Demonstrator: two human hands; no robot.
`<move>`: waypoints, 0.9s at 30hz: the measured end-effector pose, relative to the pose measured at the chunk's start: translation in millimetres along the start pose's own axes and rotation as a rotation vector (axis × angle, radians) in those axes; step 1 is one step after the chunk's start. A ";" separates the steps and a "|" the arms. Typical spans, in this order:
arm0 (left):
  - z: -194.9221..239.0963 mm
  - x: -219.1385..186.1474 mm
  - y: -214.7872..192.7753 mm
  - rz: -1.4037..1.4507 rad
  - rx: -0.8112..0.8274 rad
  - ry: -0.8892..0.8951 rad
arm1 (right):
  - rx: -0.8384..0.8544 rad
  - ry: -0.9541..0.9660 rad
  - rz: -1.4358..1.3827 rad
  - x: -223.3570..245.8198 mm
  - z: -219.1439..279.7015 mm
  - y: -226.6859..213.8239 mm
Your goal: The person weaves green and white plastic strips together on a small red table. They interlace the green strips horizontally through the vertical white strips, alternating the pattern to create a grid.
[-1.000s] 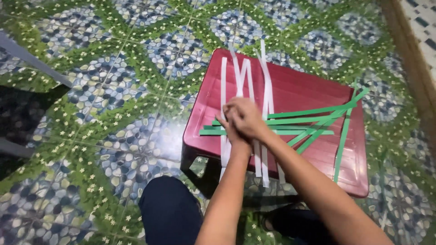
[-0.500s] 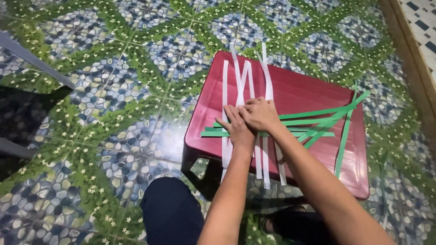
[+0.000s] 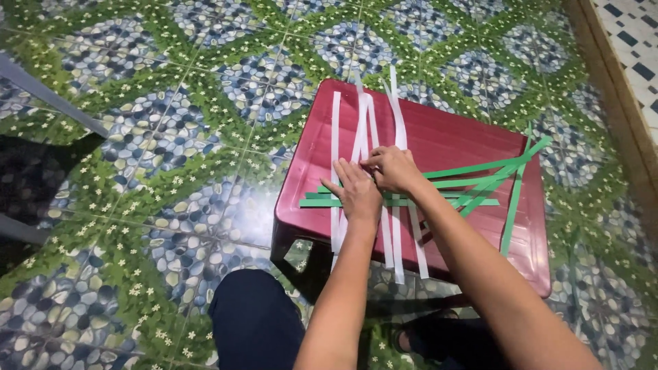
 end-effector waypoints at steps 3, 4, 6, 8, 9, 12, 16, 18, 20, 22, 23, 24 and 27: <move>6.5 1.7 19.0 0.030 0.047 -0.009 | 0.007 -0.027 -0.032 3.0 3.8 2.2; 5.8 3.7 15.6 0.027 0.045 -0.008 | 0.004 -0.029 -0.034 5.4 5.5 2.9; 4.3 1.1 10.6 0.009 0.073 -0.019 | -0.002 -0.026 -0.015 4.1 11.2 2.6; 6.7 -0.1 21.1 0.003 0.064 -0.018 | -0.045 -0.041 0.037 1.1 12.6 3.7; 9.1 1.7 25.8 -0.010 0.061 -0.024 | -0.081 -0.062 0.088 2.1 13.3 5.4; 5.5 0.8 18.6 -0.027 0.032 -0.023 | -0.141 -0.082 0.148 2.9 14.5 4.7; 1.2 -1.5 5.4 -0.047 -0.015 -0.035 | -0.189 -0.108 0.179 -1.2 11.9 8.2; 5.7 0.0 19.9 -0.068 -0.029 -0.018 | -0.210 -0.116 0.209 0.3 10.1 7.8; 5.5 -0.7 18.7 -0.082 -0.041 -0.018 | -0.211 -0.115 0.215 1.1 9.0 9.0; 3.9 -0.5 17.0 -0.097 -0.056 -0.016 | -0.217 -0.115 0.221 0.0 4.8 13.0; 3.6 -0.4 15.2 -0.096 -0.068 -0.014 | -0.229 -0.111 0.227 -1.4 2.3 16.4; 3.3 0.0 13.3 -0.095 -0.079 -0.012 | -0.240 -0.107 0.233 -2.5 -0.1 20.0; 0.8 -3.5 5.9 -0.063 -0.045 -0.021 | -0.197 -0.103 0.213 -1.3 -7.8 17.3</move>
Point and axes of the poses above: each hand's wrist, its own z-axis away from the middle knuckle, its own y-axis out of the palm, x = y × z, the point moved 2 cm from there along -z, towards the middle knuckle, and after that the axes turned 11 degrees about y, right-handed, at the moved point
